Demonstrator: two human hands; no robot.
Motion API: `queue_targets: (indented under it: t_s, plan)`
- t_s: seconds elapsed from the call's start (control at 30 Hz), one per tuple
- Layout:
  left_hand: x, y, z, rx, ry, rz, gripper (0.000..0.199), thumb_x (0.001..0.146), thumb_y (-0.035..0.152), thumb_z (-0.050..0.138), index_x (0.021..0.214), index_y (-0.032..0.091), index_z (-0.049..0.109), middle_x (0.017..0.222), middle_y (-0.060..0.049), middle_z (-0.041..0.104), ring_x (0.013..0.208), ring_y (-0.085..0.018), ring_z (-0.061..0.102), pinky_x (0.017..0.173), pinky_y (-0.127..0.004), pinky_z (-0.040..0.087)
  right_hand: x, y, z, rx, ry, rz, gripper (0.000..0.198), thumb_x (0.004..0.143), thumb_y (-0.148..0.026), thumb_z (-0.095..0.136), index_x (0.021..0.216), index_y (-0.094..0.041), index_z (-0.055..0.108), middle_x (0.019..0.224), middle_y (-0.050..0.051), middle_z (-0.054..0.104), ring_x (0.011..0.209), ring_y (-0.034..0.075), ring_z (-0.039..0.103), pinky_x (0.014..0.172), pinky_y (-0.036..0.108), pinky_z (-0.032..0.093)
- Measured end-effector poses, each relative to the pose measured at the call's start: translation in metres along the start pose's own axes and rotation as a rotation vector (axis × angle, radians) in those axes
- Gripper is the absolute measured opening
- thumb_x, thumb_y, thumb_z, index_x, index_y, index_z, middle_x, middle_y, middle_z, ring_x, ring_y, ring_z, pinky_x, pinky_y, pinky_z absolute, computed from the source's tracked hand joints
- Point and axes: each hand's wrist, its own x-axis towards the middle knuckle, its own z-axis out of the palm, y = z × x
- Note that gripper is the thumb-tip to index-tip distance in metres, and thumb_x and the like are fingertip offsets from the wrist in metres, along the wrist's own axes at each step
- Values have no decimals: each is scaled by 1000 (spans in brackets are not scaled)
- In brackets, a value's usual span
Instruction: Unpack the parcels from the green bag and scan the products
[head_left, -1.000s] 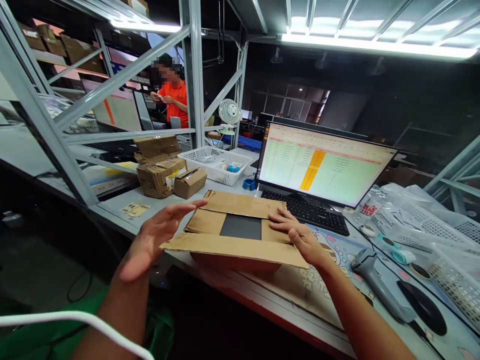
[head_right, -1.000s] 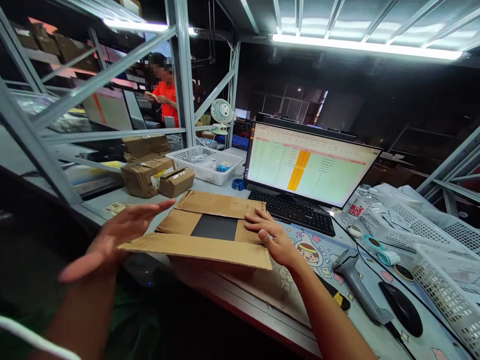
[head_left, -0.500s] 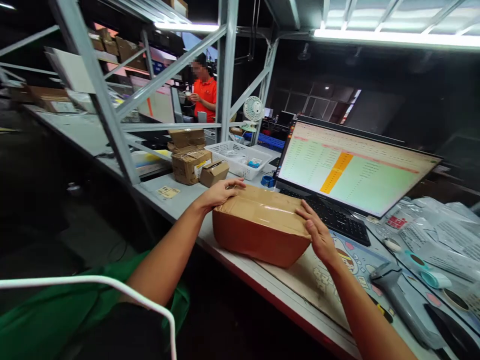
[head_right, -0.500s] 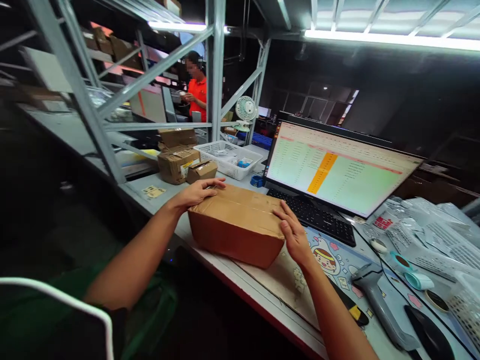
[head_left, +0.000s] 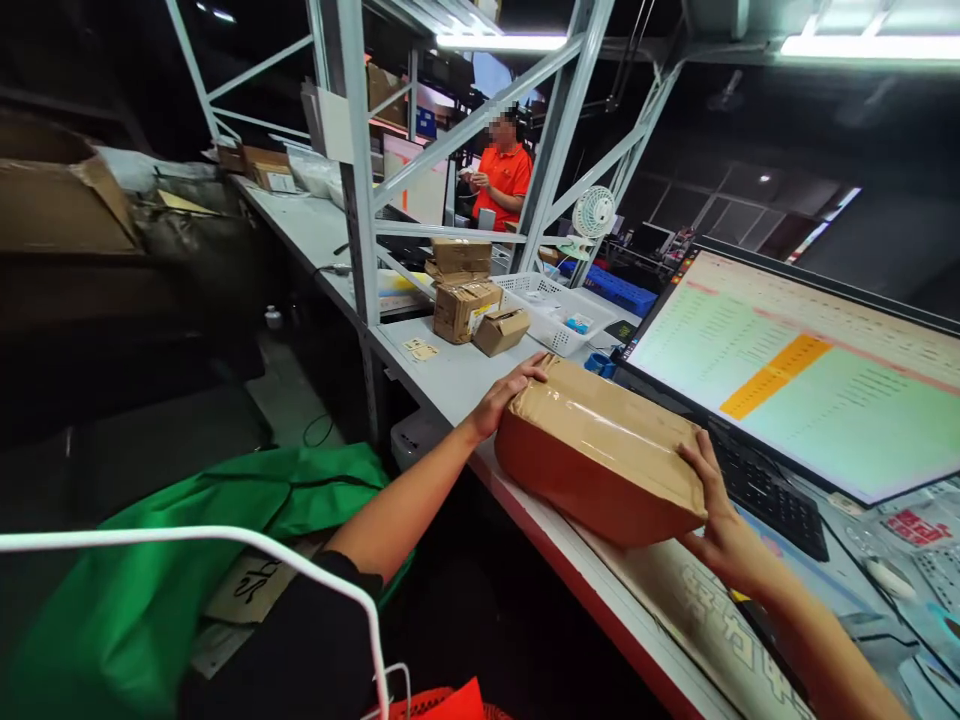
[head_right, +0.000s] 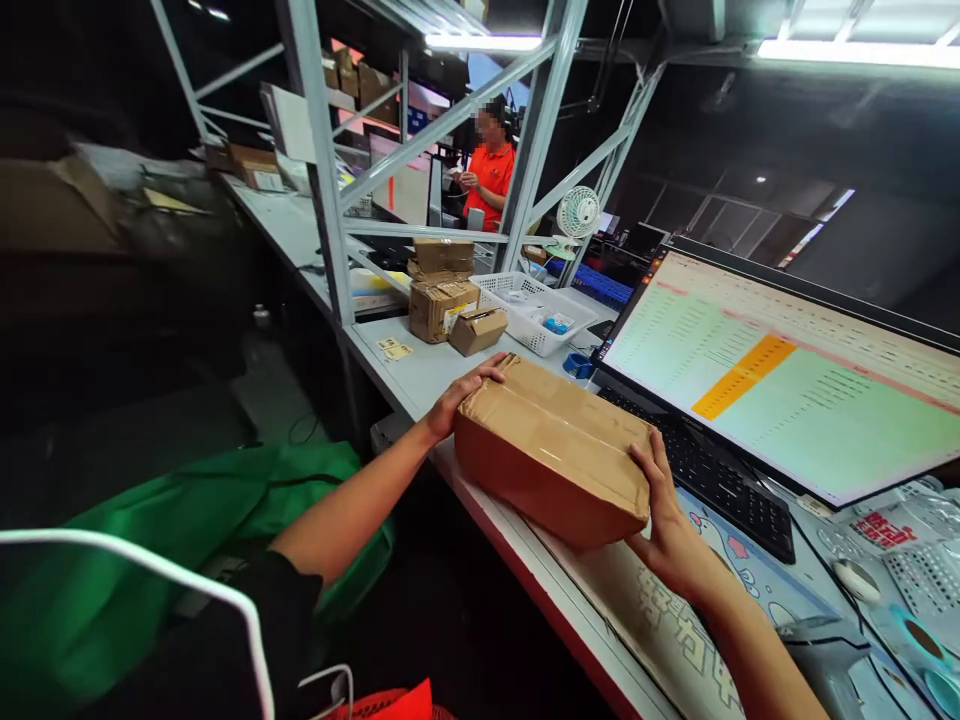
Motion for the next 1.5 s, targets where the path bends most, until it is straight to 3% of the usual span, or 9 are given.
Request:
queue_targets:
  t_s: [0.2,0.37,0.53,0.77,1.0,1.13,1.3,1.43,1.5]
  plan:
    - [-19,5,2,-135,171,29,47,104,57,51,118,19,76,167,-10,51,161,-33,38,135,-48,23,-9,-31,-6,-78,-153,136,128,84,-53,85,175,-34,-3,180,14,-21,164,48,5,123,67,38]
    - [-46,4,4,-112,542,-80,67,108,72,37,133,19,70,142,-13,71,140,-30,62,127,-47,41,7,-63,27,-39,64,64,99,97,-55,72,172,-32,12,182,13,-12,167,43,-1,128,71,25]
    - [-97,-8,0,252,801,-33,66,108,66,48,160,24,44,169,-15,46,160,-29,40,134,-49,30,62,-103,80,18,211,38,85,102,-56,65,169,-27,22,182,17,-9,168,40,3,128,69,30]
    - [-106,-31,-24,671,655,-58,98,101,59,68,174,27,12,182,-19,10,169,-35,11,136,-59,19,194,-148,158,117,188,55,97,96,-59,71,165,-9,25,177,31,-15,167,40,-6,131,62,27]
    - [-62,-68,-117,799,518,-114,143,75,49,95,175,20,-3,180,-28,-6,168,-42,-4,135,-64,15,303,-198,209,212,108,159,110,96,-56,73,170,-5,10,176,33,-17,166,47,-9,128,72,17]
    - [-37,-73,-160,819,565,-167,148,70,39,98,175,15,-4,179,-31,-4,168,-42,1,135,-59,18,328,-198,223,325,18,75,125,93,-62,75,172,-3,-2,174,32,-24,166,44,-14,130,71,10]
    - [-21,-70,-192,881,550,-284,146,71,42,95,174,13,-3,180,-29,0,169,-38,7,136,-54,17,258,-154,191,507,-172,-82,108,96,-57,72,174,-11,13,179,24,15,167,32,18,132,56,29]
    - [-33,-62,-181,923,538,-306,149,67,55,91,172,4,-1,179,-31,1,168,-42,7,136,-59,17,109,-77,84,478,-73,-11,68,102,-54,67,162,-27,49,154,14,62,134,29,66,117,52,53]
    - [-42,-51,-158,977,610,-113,140,71,66,82,171,1,8,180,-28,5,168,-43,5,136,-61,12,9,-29,19,405,77,213,54,105,-55,60,151,-28,60,135,12,74,119,29,74,107,52,59]
